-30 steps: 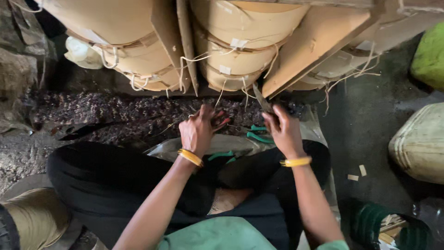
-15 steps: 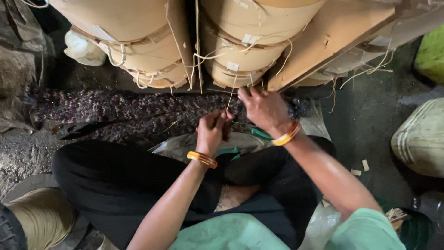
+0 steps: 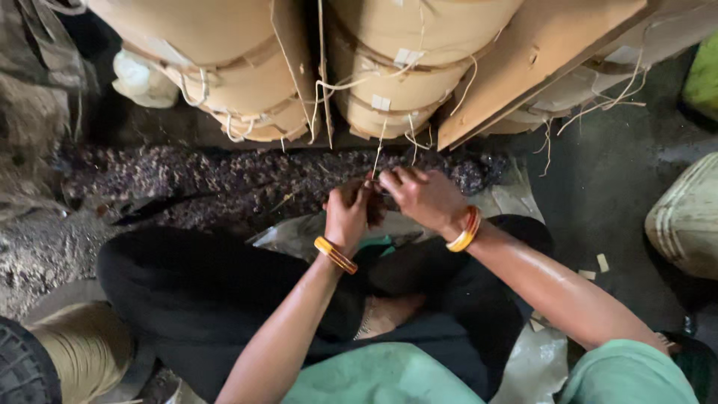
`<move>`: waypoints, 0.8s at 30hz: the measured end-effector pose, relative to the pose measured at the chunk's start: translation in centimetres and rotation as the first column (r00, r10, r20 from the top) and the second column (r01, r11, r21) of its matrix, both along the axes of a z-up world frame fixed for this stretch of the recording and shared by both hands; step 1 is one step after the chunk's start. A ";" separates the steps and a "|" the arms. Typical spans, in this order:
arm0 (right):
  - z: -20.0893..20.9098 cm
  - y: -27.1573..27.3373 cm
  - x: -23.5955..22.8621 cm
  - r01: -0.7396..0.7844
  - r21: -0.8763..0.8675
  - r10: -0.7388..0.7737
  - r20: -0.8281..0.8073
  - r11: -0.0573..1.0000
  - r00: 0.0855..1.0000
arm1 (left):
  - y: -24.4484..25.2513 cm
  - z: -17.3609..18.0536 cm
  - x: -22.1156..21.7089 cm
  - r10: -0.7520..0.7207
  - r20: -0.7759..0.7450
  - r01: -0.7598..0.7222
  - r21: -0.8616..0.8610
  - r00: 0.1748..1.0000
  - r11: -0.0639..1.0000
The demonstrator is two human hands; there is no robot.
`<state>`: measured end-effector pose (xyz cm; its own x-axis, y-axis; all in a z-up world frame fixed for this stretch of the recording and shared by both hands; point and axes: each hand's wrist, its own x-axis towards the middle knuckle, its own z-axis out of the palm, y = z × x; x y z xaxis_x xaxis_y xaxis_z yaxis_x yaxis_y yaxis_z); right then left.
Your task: The person sits on the floor and uses pliers to tie thin white strings around stacked beige baskets. They repeatedly cut string ends, wrap the string around the basket rims, and secure the knots to fasten the baskets together.
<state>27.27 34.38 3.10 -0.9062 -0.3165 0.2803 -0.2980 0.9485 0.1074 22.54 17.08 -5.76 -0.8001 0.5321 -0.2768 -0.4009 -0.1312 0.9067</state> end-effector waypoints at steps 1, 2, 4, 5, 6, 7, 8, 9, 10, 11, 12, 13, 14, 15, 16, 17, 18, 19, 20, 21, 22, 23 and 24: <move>0.4 0.1 -0.5 0.086 -0.011 -0.086 -0.013 0.996 0.996 | 0.2 0.1 -0.4 0.012 0.010 -0.012 -0.018 1.000 1.000; 0.6 -0.3 -0.2 0.164 -0.027 -0.164 -0.007 0.986 0.986 | -0.1 -0.1 0.2 0.016 0.006 -0.016 -0.003 1.000 1.000; 0.7 -0.9 0.4 0.190 -0.029 -0.189 0.036 0.981 0.981 | 0.0 -0.4 0.8 0.021 -0.016 -0.021 0.036 1.000 0.999; 0.7 -1.0 0.6 0.138 -0.019 -0.137 0.070 0.990 0.988 | 0.3 -0.5 0.8 0.029 -0.029 -0.028 0.040 0.999 0.999; 0.4 -1.4 0.6 0.083 -0.020 -0.081 0.102 0.996 0.991 | 0.3 -0.5 0.5 0.039 -0.047 -0.038 0.034 0.998 0.999; 0.1 -1.5 0.4 0.186 -0.018 -0.178 0.220 0.982 0.959 | 0.2 -0.6 0.2 0.049 -0.064 -0.047 0.028 0.997 0.998; -0.4 -1.1 0.3 0.293 0.003 -0.277 0.336 0.956 0.900 | 0.3 -0.8 0.2 0.046 -0.045 -0.043 0.054 0.998 0.998; -1.1 -0.8 0.3 0.394 0.036 -0.367 0.445 0.919 0.817 | 0.4 -1.1 0.3 0.042 -0.026 -0.039 0.079 0.999 0.996; -2.0 -1.0 1.1 0.318 0.028 -0.305 0.381 0.948 0.873 | -0.2 -1.5 1.2 0.041 0.009 -0.042 0.096 0.999 0.994; -3.0 -1.6 2.1 0.241 0.025 -0.236 0.315 0.970 0.919 | -1.0 -1.8 2.2 0.062 -0.040 -0.061 0.012 0.997 0.998; -3.7 -1.9 2.5 0.157 0.032 -0.160 0.227 0.987 0.961 | -1.7 -1.9 2.4 0.082 -0.110 -0.089 -0.061 0.991 0.994; -4.0 -1.6 2.9 0.104 -0.055 -0.091 0.196 0.993 0.976 | -2.5 -1.9 2.6 0.098 -0.180 -0.123 -0.132 0.979 0.984; -4.3 -1.0 3.8 0.053 -0.134 -0.031 0.162 0.989 0.986 | -3.5 -1.9 3.2 -0.008 -0.400 -0.078 -0.198 0.916 0.977; -4.4 -0.3 4.7 0.000 -0.211 0.027 0.123 0.978 0.992 | -4.2 -1.9 3.2 -0.124 -0.591 -0.053 -0.272 0.797 0.961; -4.6 0.2 5.4 0.030 -0.302 -0.010 0.067 0.953 0.998 | -4.6 -1.9 2.3 -0.067 -0.507 -0.021 -0.167 0.859 0.986; -4.7 0.8 6.0 0.053 -0.392 -0.051 0.014 0.918 0.999 | -4.6 -1.9 1.0 -0.022 -0.410 -0.002 -0.058 0.912 0.998; -4.9 1.1 6.9 0.071 -0.479 -0.093 -0.022 0.875 0.995 | -4.0 -1.8 -0.2 0.013 -0.291 0.003 0.053 0.957 0.999; -5.3 1.2 7.5 0.076 -0.496 -0.109 -0.040 0.865 0.993 | -3.0 -1.6 -1.8 0.035 -0.164 -0.008 0.163 0.986 0.987; -5.6 1.0 8.1 0.080 -0.515 -0.128 -0.058 0.853 0.990 | -1.9 -1.3 -3.6 0.041 -0.034 -0.031 0.265 0.999 0.964; -5.9 0.7 8.5 0.083 -0.534 -0.146 -0.076 0.841 0.986 | -0.4 -0.8 -5.5 -0.037 0.111 0.020 0.150 0.993 0.989; -6.1 0.8 8.7 0.064 -0.517 -0.127 -0.087 0.854 0.988 | 1.7 -0.1 -7.7 -0.102 0.255 0.093 0.047 0.962 0.995; -6.2 0.9 8.9 0.046 -0.498 -0.108 -0.098 0.866 0.989 | 4.0 0.6 -8.7 -0.095 0.087 0.090 0.064 0.992 0.994; -6.4 0.9 8.9 0.027 -0.483 -0.093 -0.112 0.875 0.989 | 5.5 1.2 -9.2 -0.084 -0.087 0.091 0.077 0.993 0.993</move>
<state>36.18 35.25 -3.31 -0.8654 -0.0600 0.4975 -0.2536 0.9087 -0.3315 13.30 22.59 -4.56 -0.7682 0.6187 -0.1646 -0.3376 -0.1730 0.9253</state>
